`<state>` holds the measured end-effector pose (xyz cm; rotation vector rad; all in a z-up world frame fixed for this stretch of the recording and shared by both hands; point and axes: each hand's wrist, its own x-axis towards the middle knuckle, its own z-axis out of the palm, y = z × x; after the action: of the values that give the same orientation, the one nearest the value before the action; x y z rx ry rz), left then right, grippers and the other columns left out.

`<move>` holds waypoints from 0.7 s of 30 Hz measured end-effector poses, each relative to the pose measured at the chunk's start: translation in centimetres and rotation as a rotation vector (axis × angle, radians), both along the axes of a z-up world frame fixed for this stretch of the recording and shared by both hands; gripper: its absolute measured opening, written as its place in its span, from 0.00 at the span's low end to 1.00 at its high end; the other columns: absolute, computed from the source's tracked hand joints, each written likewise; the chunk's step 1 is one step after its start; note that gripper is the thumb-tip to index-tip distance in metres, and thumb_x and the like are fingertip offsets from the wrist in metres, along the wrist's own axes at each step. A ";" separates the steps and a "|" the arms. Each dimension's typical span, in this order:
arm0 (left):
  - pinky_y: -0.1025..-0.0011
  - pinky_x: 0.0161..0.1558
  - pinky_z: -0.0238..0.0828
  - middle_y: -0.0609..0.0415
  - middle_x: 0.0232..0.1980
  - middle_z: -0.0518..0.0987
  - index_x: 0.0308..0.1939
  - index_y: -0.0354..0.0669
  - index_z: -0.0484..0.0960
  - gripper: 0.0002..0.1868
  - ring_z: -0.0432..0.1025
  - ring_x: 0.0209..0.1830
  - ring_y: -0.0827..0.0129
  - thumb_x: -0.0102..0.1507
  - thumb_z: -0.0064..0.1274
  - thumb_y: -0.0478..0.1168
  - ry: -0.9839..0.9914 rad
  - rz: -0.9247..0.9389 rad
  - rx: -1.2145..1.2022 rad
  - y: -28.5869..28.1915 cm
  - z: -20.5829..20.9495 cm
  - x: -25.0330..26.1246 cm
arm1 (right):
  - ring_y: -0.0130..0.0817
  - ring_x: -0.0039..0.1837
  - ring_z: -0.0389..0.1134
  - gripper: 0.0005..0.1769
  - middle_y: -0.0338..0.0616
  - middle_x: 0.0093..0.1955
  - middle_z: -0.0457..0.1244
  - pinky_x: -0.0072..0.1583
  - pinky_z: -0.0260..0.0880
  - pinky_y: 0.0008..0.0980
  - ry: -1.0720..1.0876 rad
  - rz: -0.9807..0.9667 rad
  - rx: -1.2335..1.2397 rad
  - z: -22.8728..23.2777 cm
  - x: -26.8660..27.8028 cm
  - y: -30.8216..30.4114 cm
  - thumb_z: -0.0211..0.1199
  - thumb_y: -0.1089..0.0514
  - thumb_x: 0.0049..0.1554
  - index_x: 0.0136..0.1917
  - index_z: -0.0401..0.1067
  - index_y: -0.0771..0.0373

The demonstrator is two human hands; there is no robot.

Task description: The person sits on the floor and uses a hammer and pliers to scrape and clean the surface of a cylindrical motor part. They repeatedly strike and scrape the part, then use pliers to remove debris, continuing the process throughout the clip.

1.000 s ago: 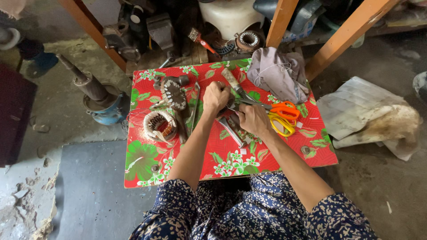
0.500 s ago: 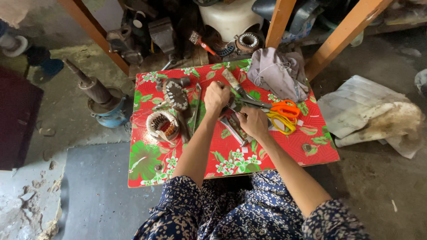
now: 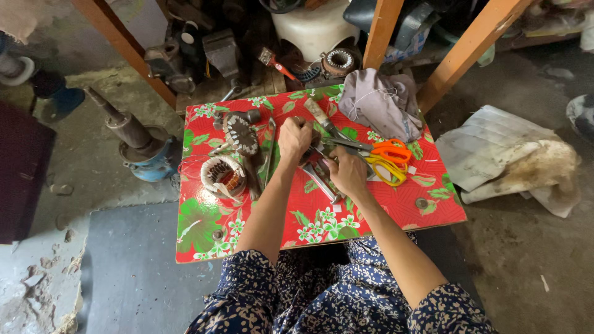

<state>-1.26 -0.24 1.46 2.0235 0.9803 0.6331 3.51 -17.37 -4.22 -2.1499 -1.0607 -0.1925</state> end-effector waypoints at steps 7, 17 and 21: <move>0.54 0.53 0.73 0.32 0.45 0.82 0.45 0.42 0.88 0.19 0.78 0.49 0.43 0.59 0.54 0.50 0.043 0.016 0.012 0.3 0.0 0.5 | 0.59 0.41 0.71 0.08 0.58 0.34 0.68 0.47 0.67 0.56 0.168 -0.021 -0.134 1.2 -0.2 0.4 0.65 0.52 0.58 0.49 0.76 0.56; 0.55 0.53 0.73 0.34 0.44 0.83 0.44 0.42 0.88 0.19 0.78 0.49 0.44 0.59 0.53 0.50 0.052 0.004 -0.019 0.1 0.7 0.2 | 0.60 0.42 0.71 0.08 0.58 0.36 0.68 0.46 0.67 0.57 0.118 -0.010 -0.080 1.1 0.0 0.5 0.66 0.55 0.55 0.48 0.75 0.58; 0.55 0.53 0.73 0.35 0.43 0.84 0.42 0.42 0.89 0.18 0.79 0.49 0.44 0.59 0.53 0.50 0.048 -0.006 -0.015 0.1 0.9 0.2 | 0.60 0.40 0.70 0.07 0.58 0.33 0.68 0.45 0.67 0.56 0.132 -0.009 -0.087 1.6 0.1 0.5 0.67 0.54 0.55 0.45 0.76 0.58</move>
<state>-1.06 -0.12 2.33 2.0361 1.0039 0.5751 3.64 -16.86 -2.61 -2.2122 -0.9996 -0.0081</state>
